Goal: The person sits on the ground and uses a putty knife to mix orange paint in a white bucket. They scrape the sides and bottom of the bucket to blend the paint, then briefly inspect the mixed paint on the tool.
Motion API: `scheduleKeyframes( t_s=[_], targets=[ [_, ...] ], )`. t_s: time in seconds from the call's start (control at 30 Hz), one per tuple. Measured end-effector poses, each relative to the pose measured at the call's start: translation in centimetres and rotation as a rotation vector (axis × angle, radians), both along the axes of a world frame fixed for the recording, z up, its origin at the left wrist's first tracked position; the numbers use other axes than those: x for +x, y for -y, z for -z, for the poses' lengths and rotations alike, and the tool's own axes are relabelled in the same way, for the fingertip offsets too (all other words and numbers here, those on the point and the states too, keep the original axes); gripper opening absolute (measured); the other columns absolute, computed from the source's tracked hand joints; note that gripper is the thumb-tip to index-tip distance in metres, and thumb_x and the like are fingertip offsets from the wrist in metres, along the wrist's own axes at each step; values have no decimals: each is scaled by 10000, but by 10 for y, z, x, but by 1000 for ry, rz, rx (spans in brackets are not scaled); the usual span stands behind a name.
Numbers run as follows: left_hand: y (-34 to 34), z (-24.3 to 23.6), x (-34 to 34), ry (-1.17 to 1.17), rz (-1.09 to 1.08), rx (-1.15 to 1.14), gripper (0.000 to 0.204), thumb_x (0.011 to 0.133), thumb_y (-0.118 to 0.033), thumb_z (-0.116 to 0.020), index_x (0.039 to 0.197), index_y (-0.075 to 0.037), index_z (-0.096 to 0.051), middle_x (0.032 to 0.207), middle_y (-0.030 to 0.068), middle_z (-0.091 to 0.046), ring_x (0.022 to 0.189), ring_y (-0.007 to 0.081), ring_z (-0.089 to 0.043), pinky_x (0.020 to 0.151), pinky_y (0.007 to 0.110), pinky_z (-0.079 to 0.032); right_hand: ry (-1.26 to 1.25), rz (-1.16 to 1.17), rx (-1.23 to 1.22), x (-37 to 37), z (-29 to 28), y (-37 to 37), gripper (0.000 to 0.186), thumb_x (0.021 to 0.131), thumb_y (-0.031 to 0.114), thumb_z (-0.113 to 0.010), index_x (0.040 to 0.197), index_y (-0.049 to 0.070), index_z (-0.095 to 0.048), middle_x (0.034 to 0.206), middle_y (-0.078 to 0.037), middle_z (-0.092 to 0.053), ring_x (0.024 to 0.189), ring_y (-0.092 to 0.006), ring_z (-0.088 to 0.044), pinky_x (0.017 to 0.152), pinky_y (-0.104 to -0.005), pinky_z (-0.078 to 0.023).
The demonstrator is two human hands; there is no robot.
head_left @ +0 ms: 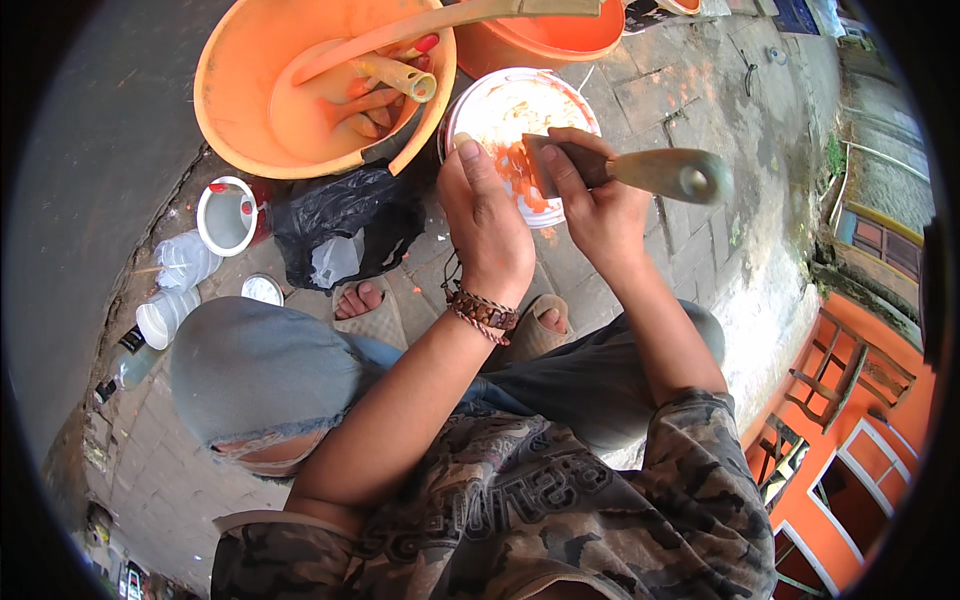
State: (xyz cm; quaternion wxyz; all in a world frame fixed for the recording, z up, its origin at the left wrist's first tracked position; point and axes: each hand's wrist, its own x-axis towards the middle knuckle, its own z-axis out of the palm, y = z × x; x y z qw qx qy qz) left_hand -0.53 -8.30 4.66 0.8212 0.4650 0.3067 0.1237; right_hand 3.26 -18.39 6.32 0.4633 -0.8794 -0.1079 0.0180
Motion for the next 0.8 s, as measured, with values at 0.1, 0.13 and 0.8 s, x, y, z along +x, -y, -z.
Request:
scheduleKeyframes(
  t_s=[0.1,0.13,0.8],
  targets=[
    [2,-2,2,10,-26,75,666,1081,-501,-287,1120,109,-552,1060,218,-639,975,251,-643,873,382,-509,83,-42,24,1,5,1,164,930,113,-686,1035,-11,-710,872,-141,-745,758,-194,-723,666,-333,-548],
    [3,0,2,7,-21,57,668,1080,-501,-288,1111,111,-554,1054,217,-642,966,250,-646,869,382,-510,119,-83,-195,3,7,6,158,936,108,-678,1036,-11,-707,854,-131,-743,791,-199,-736,683,-327,-557],
    [4,-2,1,-16,21,4,698,1064,-537,-340,1136,126,-545,1150,246,-588,1060,266,-603,947,394,-474,-291,285,320,33,-9,36,333,979,235,-670,1122,-65,-691,993,-123,-722,828,-154,-694,725,-290,-562]
  ],
)
